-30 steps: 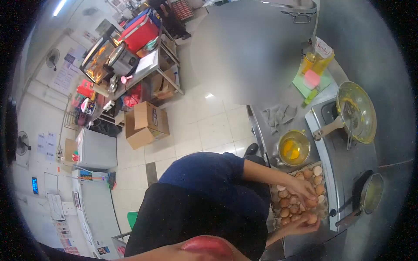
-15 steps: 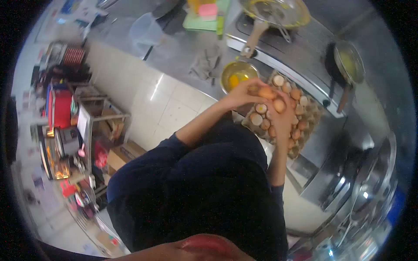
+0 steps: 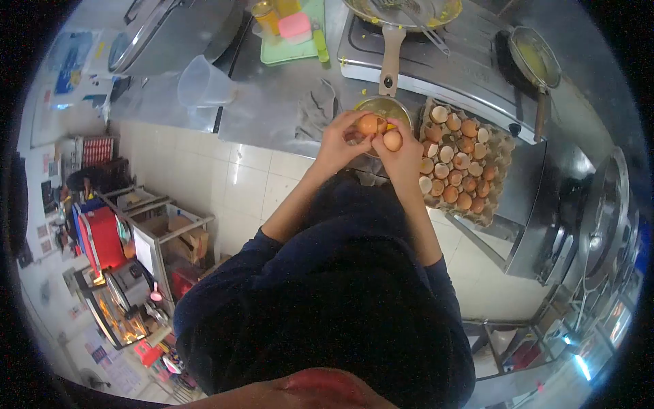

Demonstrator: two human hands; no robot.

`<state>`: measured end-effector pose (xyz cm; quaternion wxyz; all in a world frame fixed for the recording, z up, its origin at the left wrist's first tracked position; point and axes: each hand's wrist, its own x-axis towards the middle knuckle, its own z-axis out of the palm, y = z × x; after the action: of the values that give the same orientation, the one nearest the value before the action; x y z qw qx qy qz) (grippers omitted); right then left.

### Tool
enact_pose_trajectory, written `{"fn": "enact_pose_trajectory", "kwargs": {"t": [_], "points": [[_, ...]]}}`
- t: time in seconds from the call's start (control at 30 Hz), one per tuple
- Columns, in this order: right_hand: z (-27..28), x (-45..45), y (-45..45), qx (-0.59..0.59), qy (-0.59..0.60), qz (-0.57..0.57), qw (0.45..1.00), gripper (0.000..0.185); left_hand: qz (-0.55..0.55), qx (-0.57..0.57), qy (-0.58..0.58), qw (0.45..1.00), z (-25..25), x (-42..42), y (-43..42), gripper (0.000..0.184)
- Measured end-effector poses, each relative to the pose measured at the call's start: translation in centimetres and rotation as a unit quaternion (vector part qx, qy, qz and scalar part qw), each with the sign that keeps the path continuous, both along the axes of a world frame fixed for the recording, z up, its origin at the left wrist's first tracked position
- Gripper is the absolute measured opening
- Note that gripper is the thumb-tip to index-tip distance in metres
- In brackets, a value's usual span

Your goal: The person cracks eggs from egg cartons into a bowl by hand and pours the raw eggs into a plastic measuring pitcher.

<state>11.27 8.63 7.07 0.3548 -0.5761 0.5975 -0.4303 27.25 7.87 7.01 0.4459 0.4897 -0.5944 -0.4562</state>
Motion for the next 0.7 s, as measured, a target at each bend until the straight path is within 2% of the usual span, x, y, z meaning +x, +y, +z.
{"fn": "enact_pose_trajectory", "kwargs": {"t": [0.1, 0.2, 0.23, 0.3, 0.37, 0.4, 0.5, 0.57, 0.6, 0.63, 0.67, 0.7], "points": [[-0.7, 0.9, -0.2, 0.006, 0.011, -0.019, 1.000, 0.039, -0.027, -0.013, -0.032, 0.999, -0.9, 1.1, -1.1, 0.052], [-1.3, 0.9, -0.3, 0.008, 0.011, -0.014, 1.000, 0.041, -0.098, -0.049, -0.012, 0.994, -1.7, 2.3, -2.5, 0.054], [-2.0, 0.7, -0.3, -0.006, 0.045, -0.009, 0.999, 0.041, -0.107, -0.048, -0.011, 0.993, -2.1, 2.7, -3.1, 0.054], [-3.1, 0.7, -0.4, -0.016, 0.080, -0.015, 0.997, 0.042, -0.173, -0.140, -0.120, 0.968, -2.9, 3.4, -4.3, 0.056], [-4.0, 0.6, -0.2, -0.075, 0.137, -0.048, 0.986, 0.042, -0.230, -0.139, -0.116, 0.956, -3.5, 3.7, -5.5, 0.057], [-3.5, 0.8, -0.1, -0.072, 0.139, -0.056, 0.986, 0.042, -0.275, -0.140, -0.115, 0.944, -3.7, 3.8, -6.1, 0.057], [-2.9, 1.1, 0.3, -0.081, 0.165, -0.077, 0.980, 0.042, -0.316, -0.151, -0.119, 0.929, -3.8, 4.0, -7.4, 0.056], [-3.8, 1.0, 0.2, -0.090, 0.072, -0.092, 0.989, 0.039, -0.328, -0.163, -0.114, 0.924, -3.5, 3.9, -8.3, 0.054], [-3.6, 1.0, 0.3, -0.088, 0.071, -0.098, 0.989, 0.039, -0.332, -0.176, -0.108, 0.920, -3.5, 3.8, -8.6, 0.051], [-3.3, 0.9, 0.4, -0.012, -0.071, -0.091, 0.993, 0.037, -0.337, -0.176, -0.107, 0.919, -4.0, 3.6, -8.7, 0.051], [-3.0, 0.6, 0.4, 0.063, -0.212, -0.082, 0.972, 0.034, -0.354, -0.084, 0.004, 0.932, -4.7, 3.4, -8.8, 0.052], [-2.3, 0.7, 0.5, 0.093, -0.296, -0.080, 0.947, 0.033, -0.362, 0.009, 0.113, 0.925, -5.1, 3.1, -8.8, 0.053]]}}
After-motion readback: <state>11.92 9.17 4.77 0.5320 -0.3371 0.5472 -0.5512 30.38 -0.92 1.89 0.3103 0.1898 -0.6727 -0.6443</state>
